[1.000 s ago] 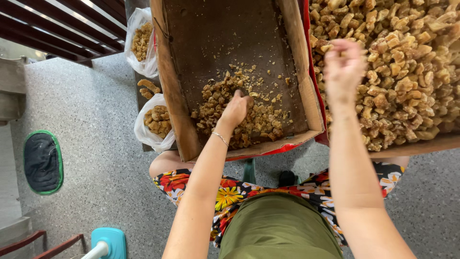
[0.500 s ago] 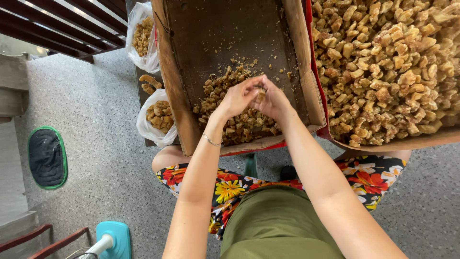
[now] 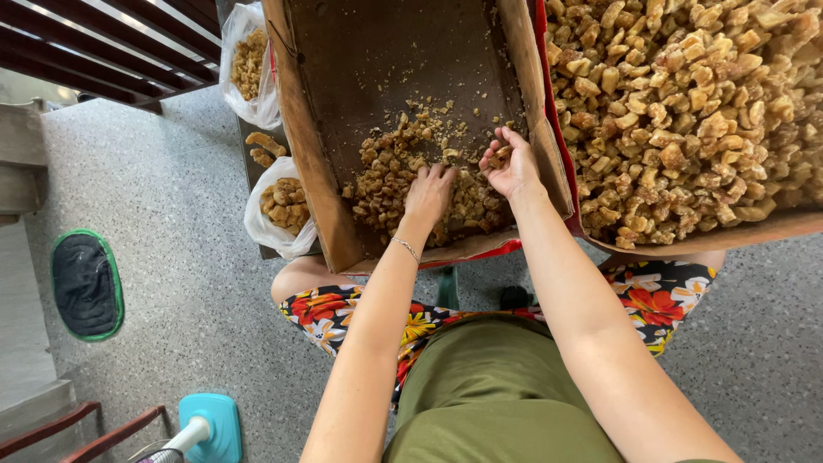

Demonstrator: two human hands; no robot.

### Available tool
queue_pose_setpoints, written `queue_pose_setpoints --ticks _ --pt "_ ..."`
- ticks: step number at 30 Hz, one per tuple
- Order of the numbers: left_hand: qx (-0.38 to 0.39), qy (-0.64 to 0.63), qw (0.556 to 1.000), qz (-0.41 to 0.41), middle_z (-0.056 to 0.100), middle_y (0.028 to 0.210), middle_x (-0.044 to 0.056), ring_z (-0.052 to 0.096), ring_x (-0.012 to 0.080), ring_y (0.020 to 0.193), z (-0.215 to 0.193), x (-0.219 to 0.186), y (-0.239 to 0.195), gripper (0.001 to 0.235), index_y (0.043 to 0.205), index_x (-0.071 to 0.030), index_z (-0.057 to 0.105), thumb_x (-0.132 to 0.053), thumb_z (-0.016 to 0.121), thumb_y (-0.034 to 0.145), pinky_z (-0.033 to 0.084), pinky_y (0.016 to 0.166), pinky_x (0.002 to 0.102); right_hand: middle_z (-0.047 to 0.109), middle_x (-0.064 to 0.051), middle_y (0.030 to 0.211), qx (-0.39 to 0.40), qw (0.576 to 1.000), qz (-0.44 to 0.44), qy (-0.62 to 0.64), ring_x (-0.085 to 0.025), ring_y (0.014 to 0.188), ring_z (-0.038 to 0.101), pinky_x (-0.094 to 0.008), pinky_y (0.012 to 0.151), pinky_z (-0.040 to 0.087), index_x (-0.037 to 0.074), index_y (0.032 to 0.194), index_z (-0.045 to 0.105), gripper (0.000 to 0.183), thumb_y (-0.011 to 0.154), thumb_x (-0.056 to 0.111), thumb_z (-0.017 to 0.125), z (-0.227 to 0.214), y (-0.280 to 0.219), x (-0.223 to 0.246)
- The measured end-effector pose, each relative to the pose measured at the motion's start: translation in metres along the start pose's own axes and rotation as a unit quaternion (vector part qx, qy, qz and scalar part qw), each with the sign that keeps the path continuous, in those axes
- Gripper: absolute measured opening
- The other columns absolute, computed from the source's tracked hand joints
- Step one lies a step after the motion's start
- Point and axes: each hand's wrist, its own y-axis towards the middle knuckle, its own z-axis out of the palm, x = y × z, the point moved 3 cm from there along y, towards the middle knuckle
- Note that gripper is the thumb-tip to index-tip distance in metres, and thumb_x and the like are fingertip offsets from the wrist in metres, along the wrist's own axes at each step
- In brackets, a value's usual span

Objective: The person sits and sorts dried fruit pieces by hand, picking them from a cardboard box and transferring them into a larger container. They repeatedly scoop and move the pieces, occasionally breaking up clumps.

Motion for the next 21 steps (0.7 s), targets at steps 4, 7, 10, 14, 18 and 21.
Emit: queue_pose_setpoints --ticks 4,7,10,14,18,21 --pt "-0.043 -0.098 0.994 -0.026 0.059 0.137 0.015 0.056 0.0392 0.125 0.012 0.014 -0.001 0.040 0.134 -0.013 0.062 0.000 0.059 0.095 0.055 0.100 0.047 0.062 -0.003 0.082 -0.009 1.000 0.000 -0.007 -0.017 0.073 0.059 -0.035 0.068 0.052 0.013 0.095 0.069 0.013 0.098 0.025 0.068 -0.003 -0.001 -0.001" --pt "-0.140 -0.205 0.969 0.009 0.064 0.130 0.017 0.065 0.0355 0.113 0.005 0.033 -0.008 0.034 0.125 -0.005 0.064 0.004 0.063 0.092 0.055 0.101 0.043 0.062 -0.003 0.083 -0.005 1.000 0.000 -0.010 -0.017 0.074 0.058 -0.035 0.067 0.052 0.013 0.096 0.069 0.012 0.098 0.025 0.069 -0.004 -0.004 -0.002" --pt "-0.144 -0.309 0.940 0.003 0.072 0.116 0.015 0.071 0.0303 0.106 -0.011 0.049 -0.020 0.022 0.114 -0.004 0.067 0.001 0.067 0.093 0.057 0.094 0.040 0.063 -0.002 0.084 0.001 1.000 0.003 -0.008 -0.016 0.075 0.059 -0.035 0.068 0.053 0.014 0.096 0.069 0.011 0.098 0.025 0.069 -0.007 -0.007 -0.004" --pt "-0.084 -0.344 0.934 -0.050 0.074 0.108 0.015 0.071 0.0286 0.101 -0.032 0.048 -0.033 0.022 0.111 -0.002 0.067 0.002 0.065 0.089 0.057 0.090 0.039 0.063 -0.002 0.084 0.005 1.000 0.004 -0.012 -0.016 0.075 0.059 -0.035 0.067 0.053 0.014 0.095 0.068 0.011 0.097 0.024 0.068 -0.011 -0.004 -0.008" --pt "-0.006 -0.291 0.957 -0.018 0.070 0.110 0.015 0.070 0.0292 0.102 -0.037 0.033 -0.035 0.033 0.122 -0.008 0.069 0.001 0.057 0.093 0.058 0.093 0.038 0.064 -0.002 0.086 0.014 1.000 0.011 -0.018 -0.016 0.074 0.059 -0.035 0.066 0.053 0.014 0.096 0.068 0.011 0.097 0.025 0.067 -0.009 -0.001 -0.011" --pt "-0.028 -0.205 0.978 0.021 0.061 0.119 0.022 0.064 0.0385 0.110 -0.027 0.014 -0.032 0.027 0.121 -0.008 0.071 -0.005 0.064 0.096 0.056 0.097 0.045 0.065 -0.002 0.088 0.016 1.000 0.017 -0.014 -0.016 0.076 0.059 -0.033 0.068 0.054 0.014 0.098 0.067 0.010 0.098 0.024 0.067 -0.008 -0.002 -0.011"
